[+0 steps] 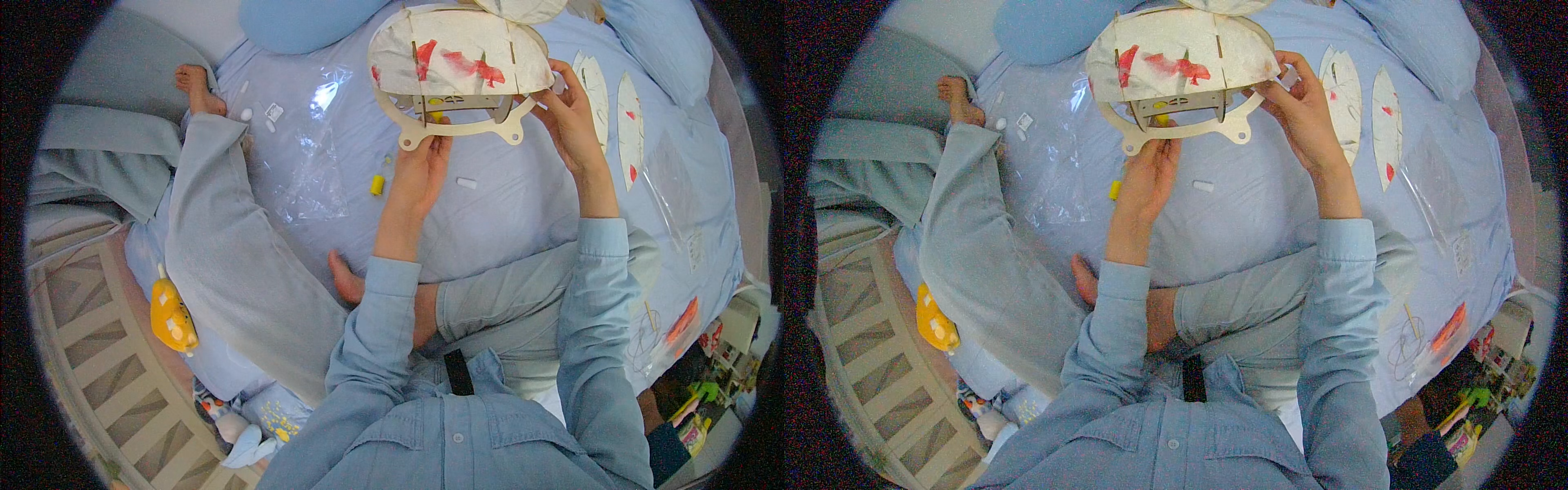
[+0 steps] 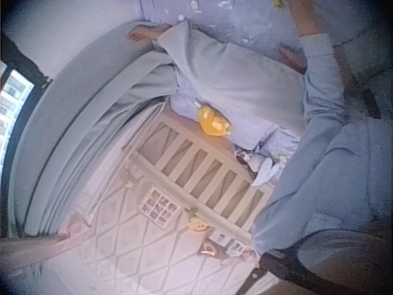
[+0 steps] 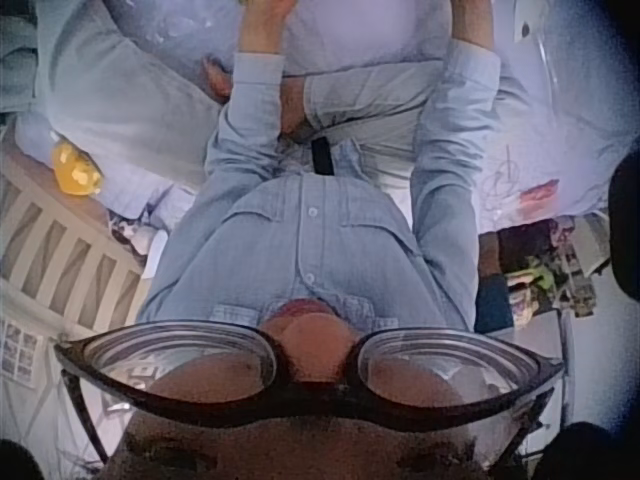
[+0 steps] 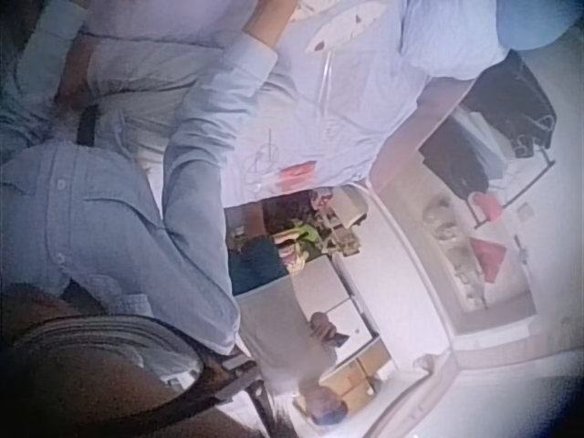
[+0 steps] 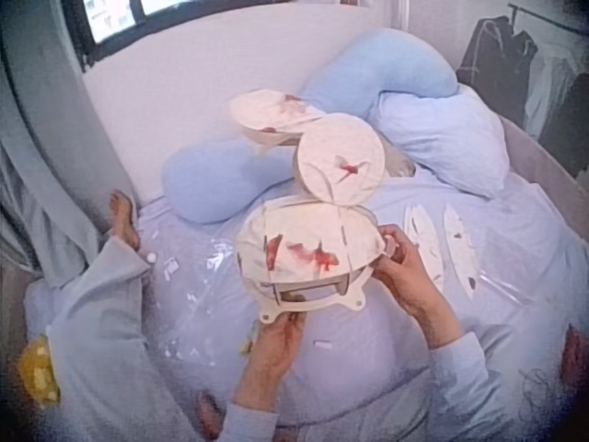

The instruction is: The person assembles a wooden model kit on a bed, inserting small yellow components into a circular frame and attaching decorative paper sails. The person handles the frame, paper pieces, and small plastic parts by hand.

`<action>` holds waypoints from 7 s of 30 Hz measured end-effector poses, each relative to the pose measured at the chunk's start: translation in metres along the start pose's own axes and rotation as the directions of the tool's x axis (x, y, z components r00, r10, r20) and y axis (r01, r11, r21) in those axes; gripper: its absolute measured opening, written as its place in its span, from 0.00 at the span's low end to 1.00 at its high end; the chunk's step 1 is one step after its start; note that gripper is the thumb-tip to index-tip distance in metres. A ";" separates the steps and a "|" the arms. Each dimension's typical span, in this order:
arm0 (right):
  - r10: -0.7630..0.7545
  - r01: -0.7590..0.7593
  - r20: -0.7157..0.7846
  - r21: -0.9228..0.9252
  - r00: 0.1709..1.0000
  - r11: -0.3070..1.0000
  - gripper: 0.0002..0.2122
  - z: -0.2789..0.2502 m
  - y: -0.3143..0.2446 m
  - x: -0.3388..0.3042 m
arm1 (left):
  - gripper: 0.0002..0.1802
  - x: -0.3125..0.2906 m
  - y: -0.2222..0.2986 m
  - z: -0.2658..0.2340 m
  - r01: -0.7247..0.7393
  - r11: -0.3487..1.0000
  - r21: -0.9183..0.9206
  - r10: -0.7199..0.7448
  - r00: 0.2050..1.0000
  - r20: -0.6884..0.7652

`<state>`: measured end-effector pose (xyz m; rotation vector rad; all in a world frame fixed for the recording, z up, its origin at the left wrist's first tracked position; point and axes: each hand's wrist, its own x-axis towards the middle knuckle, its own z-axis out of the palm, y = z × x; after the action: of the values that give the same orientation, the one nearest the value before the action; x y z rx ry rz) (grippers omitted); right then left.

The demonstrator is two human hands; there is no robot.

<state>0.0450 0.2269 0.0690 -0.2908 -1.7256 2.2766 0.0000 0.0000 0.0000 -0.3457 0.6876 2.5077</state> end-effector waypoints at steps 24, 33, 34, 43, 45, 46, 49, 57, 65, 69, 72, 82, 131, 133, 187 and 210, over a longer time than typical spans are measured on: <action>0.033 -0.038 -0.054 -0.094 0.998 0.995 0.16 0.005 0.001 -0.002 | 0.17 0.004 -0.021 -0.002 -0.051 0.984 -0.169 0.067 0.994 0.091; 0.023 -0.030 -0.077 -0.100 0.997 0.995 0.16 0.006 0.007 0.000 | 0.19 0.009 -0.030 0.013 -0.240 0.971 -0.010 0.240 0.971 0.007; 0.020 -0.028 -0.082 -0.101 0.996 0.994 0.16 0.007 0.010 0.000 | 0.19 0.009 -0.031 0.014 -0.246 0.969 -0.016 0.246 0.969 -0.013; 0.131 -0.139 -0.153 -0.041 0.980 0.990 0.13 0.028 0.015 -0.004 | 0.20 0.010 -0.030 0.031 -0.326 0.944 0.061 0.329 0.942 -0.069; 0.144 -0.149 -0.153 -0.026 0.978 0.988 0.12 0.030 0.012 -0.004 | 0.19 0.010 -0.027 0.033 -0.328 0.943 0.056 0.331 0.941 -0.071; 0.143 -0.147 -0.145 -0.014 0.979 0.989 0.11 0.030 0.012 -0.004 | 0.19 0.008 -0.026 0.036 -0.326 0.943 0.060 0.330 0.940 -0.079; 0.168 -0.166 -0.139 0.024 0.976 0.986 0.11 0.032 0.008 -0.004 | 0.19 0.008 -0.020 0.038 -0.341 0.936 0.090 0.346 0.937 -0.053; 0.229 -0.217 -0.110 0.110 0.967 0.970 0.14 0.022 0.017 -0.001 | 0.16 -0.007 -0.008 0.060 -0.248 0.930 0.271 0.310 0.925 -0.220; 0.240 -0.235 -0.053 0.092 0.969 0.968 0.18 0.021 0.016 -0.001 | 0.20 0.002 0.000 0.051 -0.325 0.561 0.761 0.661 0.729 -0.176; 0.249 -0.245 -0.019 0.132 0.968 0.961 0.17 0.021 0.014 -0.001 | 0.23 0.005 -0.006 0.060 -0.486 0.621 0.615 0.705 0.690 -0.166; 0.269 -0.265 0.007 0.203 0.963 0.943 0.17 0.026 0.008 -0.003 | 0.20 0.004 -0.003 0.066 -0.537 0.691 0.485 0.636 0.770 -0.054; 0.276 -0.302 0.124 0.326 0.953 0.896 0.19 0.020 0.007 -0.004 | 0.18 -0.017 0.014 0.093 -0.475 0.752 0.457 0.463 0.874 0.147; -0.105 0.097 -0.021 -0.242 0.994 0.965 0.11 0.052 -0.053 -0.050 | 0.18 -0.044 0.028 0.105 -0.455 0.579 0.676 0.267 0.890 0.370; -0.153 0.128 -0.031 -0.398 0.988 0.909 0.12 0.051 -0.039 -0.049 | 0.17 -0.045 0.026 0.106 -0.468 0.576 0.671 0.279 0.883 0.377; -0.813 0.281 0.120 -0.958 0.570 0.056 0.19 0.080 -0.022 -0.062 | 0.16 -0.040 0.018 0.100 -0.617 0.368 0.695 0.365 0.784 0.503; -0.804 0.255 -0.025 -0.942 0.594 0.217 0.18 0.081 -0.017 -0.062 | 0.15 -0.048 0.015 0.111 -0.613 0.296 0.732 0.382 0.779 0.498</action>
<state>0.0788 0.1370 0.1067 -0.3353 -2.0325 0.4749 0.0200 0.0283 0.1167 0.6649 2.1186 2.1963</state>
